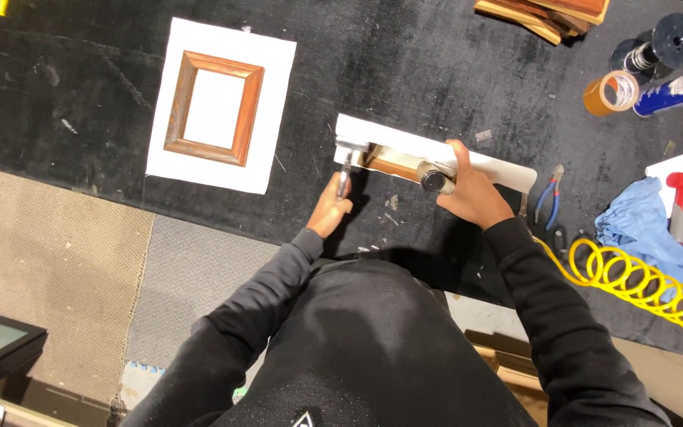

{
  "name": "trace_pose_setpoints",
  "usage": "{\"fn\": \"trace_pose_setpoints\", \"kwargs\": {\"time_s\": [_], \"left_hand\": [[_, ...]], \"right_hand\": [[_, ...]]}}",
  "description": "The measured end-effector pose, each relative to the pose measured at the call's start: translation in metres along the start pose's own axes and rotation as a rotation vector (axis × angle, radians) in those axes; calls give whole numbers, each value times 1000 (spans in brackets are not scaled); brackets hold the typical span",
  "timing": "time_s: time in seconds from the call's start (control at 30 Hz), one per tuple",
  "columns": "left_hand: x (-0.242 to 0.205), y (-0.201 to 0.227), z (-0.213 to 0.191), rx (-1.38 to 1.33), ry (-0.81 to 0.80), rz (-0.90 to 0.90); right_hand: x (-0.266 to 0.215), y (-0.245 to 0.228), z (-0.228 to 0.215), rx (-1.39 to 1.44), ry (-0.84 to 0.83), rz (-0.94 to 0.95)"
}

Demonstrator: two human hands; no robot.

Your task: The person assembles a wooden picture frame by clamping a white mat board to the frame and using a pneumatic nail gun to fasten the corners. The person repeatedly repositions the clamp and fires the nail gun along the frame edges to secure the mat board.

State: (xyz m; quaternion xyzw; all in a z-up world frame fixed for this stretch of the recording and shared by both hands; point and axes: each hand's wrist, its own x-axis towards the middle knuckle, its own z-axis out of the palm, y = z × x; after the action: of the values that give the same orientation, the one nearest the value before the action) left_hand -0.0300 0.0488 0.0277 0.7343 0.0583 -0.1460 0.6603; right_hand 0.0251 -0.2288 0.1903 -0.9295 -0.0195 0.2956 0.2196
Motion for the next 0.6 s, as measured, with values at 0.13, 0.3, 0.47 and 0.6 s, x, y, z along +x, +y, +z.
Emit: {"fn": "trace_pose_setpoints", "kwargs": {"time_s": [0.13, 0.3, 0.47, 0.6], "left_hand": [[9, -7, -10, 2, -30, 20], [15, -12, -10, -32, -51, 78], [15, 0, -6, -158, -45, 80], [22, -5, -8, -150, -49, 116]], "right_hand": [[-4, -3, -2, 32, 9, -14], [3, 9, 4, 40, 35, -58], [5, 7, 4, 18, 31, -48], [9, 10, 4, 14, 28, -48]]}}
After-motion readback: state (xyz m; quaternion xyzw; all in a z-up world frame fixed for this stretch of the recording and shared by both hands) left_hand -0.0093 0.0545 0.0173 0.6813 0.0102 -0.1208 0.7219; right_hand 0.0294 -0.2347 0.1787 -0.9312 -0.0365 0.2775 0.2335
